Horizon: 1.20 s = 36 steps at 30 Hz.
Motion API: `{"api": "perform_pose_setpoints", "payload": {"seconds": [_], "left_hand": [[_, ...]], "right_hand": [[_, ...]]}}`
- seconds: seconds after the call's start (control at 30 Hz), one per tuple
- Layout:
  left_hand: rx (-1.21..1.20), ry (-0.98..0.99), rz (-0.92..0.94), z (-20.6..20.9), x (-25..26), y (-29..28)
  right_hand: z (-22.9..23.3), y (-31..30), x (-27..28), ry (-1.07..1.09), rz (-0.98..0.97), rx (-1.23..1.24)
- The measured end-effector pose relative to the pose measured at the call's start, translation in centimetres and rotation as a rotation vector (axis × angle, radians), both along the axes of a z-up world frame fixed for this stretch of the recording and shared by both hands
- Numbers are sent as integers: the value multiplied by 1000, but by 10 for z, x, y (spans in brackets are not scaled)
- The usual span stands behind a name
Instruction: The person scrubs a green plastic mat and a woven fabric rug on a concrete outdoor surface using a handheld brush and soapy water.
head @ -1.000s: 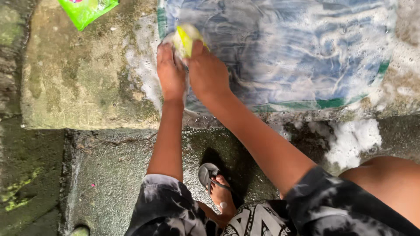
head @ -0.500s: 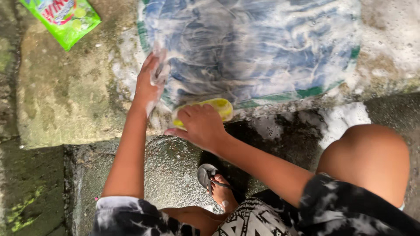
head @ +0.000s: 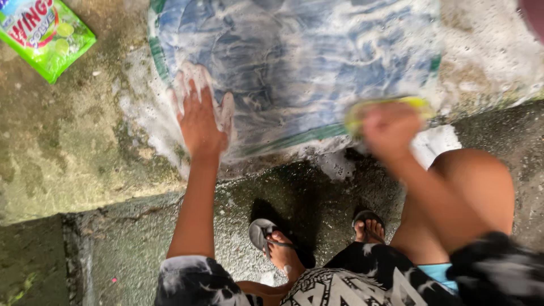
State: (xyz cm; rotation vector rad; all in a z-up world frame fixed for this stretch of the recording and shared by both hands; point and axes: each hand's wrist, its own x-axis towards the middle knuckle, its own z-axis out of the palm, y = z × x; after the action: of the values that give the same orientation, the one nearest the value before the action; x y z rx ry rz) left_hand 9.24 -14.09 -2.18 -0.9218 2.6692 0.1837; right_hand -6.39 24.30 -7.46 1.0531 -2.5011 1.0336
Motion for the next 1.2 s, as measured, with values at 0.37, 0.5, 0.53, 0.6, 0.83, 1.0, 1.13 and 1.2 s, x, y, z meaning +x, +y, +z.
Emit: {"api": "perform_pose_setpoints", "payload": {"seconds": [0.37, 0.5, 0.53, 0.6, 0.83, 1.0, 1.13, 1.2], "left_hand": [[-126, -5, -72, -8, 7, -8], [-105, -36, -80, -8, 6, -4], [-97, -35, -80, -10, 6, -5], [-98, 47, -54, -20, 10, -10], [-106, 463, -58, -70, 31, -27], [-87, 516, -36, -70, 29, -20], [40, 517, 50, -54, 24, -16], [-13, 496, 21, -48, 21, -15]], "right_hand": [[9, -48, -78, 155, 134, 124], [17, -19, -104, -13, -102, 160], [12, -40, -100, 132, -116, 173], [-15, -130, -46, 150, -38, 23], [-35, -244, -12, 399, 413, 435], [13, -36, -151, 77, -191, 325], [49, -13, -134, 204, -51, 750], [72, -13, -116, 273, 115, 827]]}}
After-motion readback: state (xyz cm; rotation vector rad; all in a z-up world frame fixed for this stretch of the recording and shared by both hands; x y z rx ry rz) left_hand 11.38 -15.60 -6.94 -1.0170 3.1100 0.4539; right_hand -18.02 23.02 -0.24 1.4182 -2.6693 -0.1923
